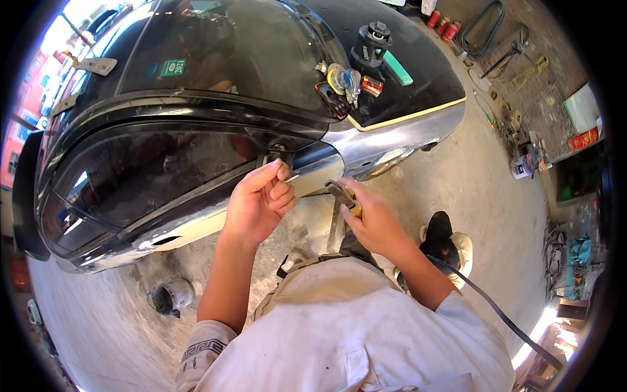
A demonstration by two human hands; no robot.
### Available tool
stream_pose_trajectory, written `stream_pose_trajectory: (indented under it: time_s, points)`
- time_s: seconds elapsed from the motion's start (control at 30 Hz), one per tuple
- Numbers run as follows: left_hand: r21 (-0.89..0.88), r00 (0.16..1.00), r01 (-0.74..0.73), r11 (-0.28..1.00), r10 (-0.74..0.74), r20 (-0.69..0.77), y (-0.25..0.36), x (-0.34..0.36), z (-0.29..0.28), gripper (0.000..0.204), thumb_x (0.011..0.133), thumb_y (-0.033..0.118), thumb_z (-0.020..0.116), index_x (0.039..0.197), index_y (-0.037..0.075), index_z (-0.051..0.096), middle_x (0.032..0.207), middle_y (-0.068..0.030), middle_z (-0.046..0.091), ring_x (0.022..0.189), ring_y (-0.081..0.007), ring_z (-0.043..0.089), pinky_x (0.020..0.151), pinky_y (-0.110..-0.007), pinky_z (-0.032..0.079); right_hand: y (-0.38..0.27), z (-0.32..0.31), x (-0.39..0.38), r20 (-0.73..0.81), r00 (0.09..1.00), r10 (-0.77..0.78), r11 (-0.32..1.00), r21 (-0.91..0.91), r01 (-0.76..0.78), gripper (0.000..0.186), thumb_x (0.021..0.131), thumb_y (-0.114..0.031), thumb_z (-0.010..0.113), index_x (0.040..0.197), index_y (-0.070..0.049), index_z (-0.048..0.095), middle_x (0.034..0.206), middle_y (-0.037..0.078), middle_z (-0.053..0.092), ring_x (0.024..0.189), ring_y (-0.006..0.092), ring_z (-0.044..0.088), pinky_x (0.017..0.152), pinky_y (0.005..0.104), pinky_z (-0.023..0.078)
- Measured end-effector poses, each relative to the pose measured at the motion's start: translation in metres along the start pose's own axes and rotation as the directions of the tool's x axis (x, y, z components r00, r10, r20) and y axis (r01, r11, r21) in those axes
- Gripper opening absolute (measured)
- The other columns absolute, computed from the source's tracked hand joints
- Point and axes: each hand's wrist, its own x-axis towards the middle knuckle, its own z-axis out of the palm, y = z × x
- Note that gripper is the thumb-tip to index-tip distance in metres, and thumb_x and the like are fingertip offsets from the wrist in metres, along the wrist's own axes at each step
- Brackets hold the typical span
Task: The person uses pliers to remove a small metal pin from a car's side mirror and then from the rear wheel area. They then walk to the front of the car and use their hands to press and adjust a section of the front bumper near the wheel arch.
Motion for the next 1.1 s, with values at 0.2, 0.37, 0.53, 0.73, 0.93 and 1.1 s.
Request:
stream_pose_trajectory:
  time_s: [0.2, 0.37, 0.53, 0.73, 0.93, 1.1]
  points:
    - [0.154, 0.992, -0.093, 0.984, 0.105, -0.069, -0.006, -0.010, 0.036, 0.027, 0.107, 0.028, 0.051, 0.089, 0.008, 0.056, 0.061, 0.0025, 0.044, 0.053, -0.0086, 0.037, 0.054, -0.025, 0.031, -0.024, -0.006, 0.010, -0.058, 0.998, 0.021, 0.989, -0.144, -0.029, 0.065, 0.082, -0.010, 0.072, 0.142, -0.005, 0.048, 0.126, 0.016, 0.062, 0.118, 0.0366, 0.059, 0.092, 0.0450, 0.052]
    - [0.196, 0.994, -0.089, 0.977, 0.098, -0.037, -0.003, -0.012, 0.040, 0.027, 0.106, 0.028, 0.057, 0.089, 0.007, 0.061, 0.063, 0.0009, 0.053, 0.054, -0.0090, 0.042, 0.055, -0.026, 0.035, -0.029, -0.005, 0.010, -0.069, 0.998, 0.008, 0.989, -0.144, -0.018, 0.067, 0.080, -0.011, 0.074, 0.142, -0.005, 0.048, 0.124, 0.015, 0.062, 0.118, 0.0358, 0.059, 0.092, 0.0444, 0.052]
    - [0.265, 0.989, -0.108, 0.958, 0.130, -0.066, -0.004, -0.012, 0.040, 0.029, 0.105, 0.030, 0.059, 0.089, 0.006, 0.063, 0.064, -0.0005, 0.058, 0.054, -0.0096, 0.048, 0.055, -0.025, 0.038, -0.028, -0.001, 0.010, -0.087, 0.996, -0.015, 0.988, -0.157, 0.001, 0.059, 0.078, -0.012, 0.077, 0.131, -0.004, 0.053, 0.120, 0.016, 0.063, 0.114, 0.0357, 0.060, 0.088, 0.0446, 0.052]
    - [0.417, 0.975, -0.144, 0.897, 0.202, -0.098, -0.007, -0.010, 0.039, 0.031, 0.106, 0.030, 0.058, 0.087, 0.006, 0.062, 0.063, -0.0012, 0.056, 0.053, -0.0102, 0.048, 0.053, -0.025, 0.038, -0.027, -0.001, 0.009, -0.126, 0.983, -0.135, 0.975, -0.192, 0.109, 0.042, 0.076, -0.011, 0.077, 0.112, -0.002, 0.059, 0.106, 0.017, 0.065, 0.101, 0.0380, 0.062, 0.081, 0.0449, 0.050]
    - [0.444, 0.963, -0.179, 0.878, 0.248, -0.104, -0.011, -0.010, 0.041, 0.031, 0.107, 0.030, 0.054, 0.090, 0.006, 0.060, 0.068, -0.0025, 0.058, 0.058, -0.0111, 0.051, 0.058, -0.026, 0.040, -0.027, 0.002, 0.007, -0.052, 0.999, -0.015, 0.992, 0.122, 0.021, 0.032, 0.078, -0.008, 0.070, 0.106, 0.000, 0.058, 0.094, 0.022, 0.063, 0.087, 0.0421, 0.062, 0.075, 0.0458, 0.049]
    - [0.598, 0.813, -0.481, 0.641, 0.581, 0.030, -0.039, 0.002, 0.030, 0.047, 0.111, 0.043, 0.039, 0.111, 0.001, 0.060, 0.096, -0.0144, 0.068, 0.091, -0.0219, 0.066, 0.086, -0.035, 0.049, -0.044, 0.000, 0.004, 0.150, 0.974, 0.172, 0.913, 0.348, -0.214, 0.021, 0.084, -0.011, 0.066, 0.099, 0.002, 0.058, 0.083, 0.024, 0.062, 0.079, 0.0420, 0.062, 0.072, 0.0455, 0.049]
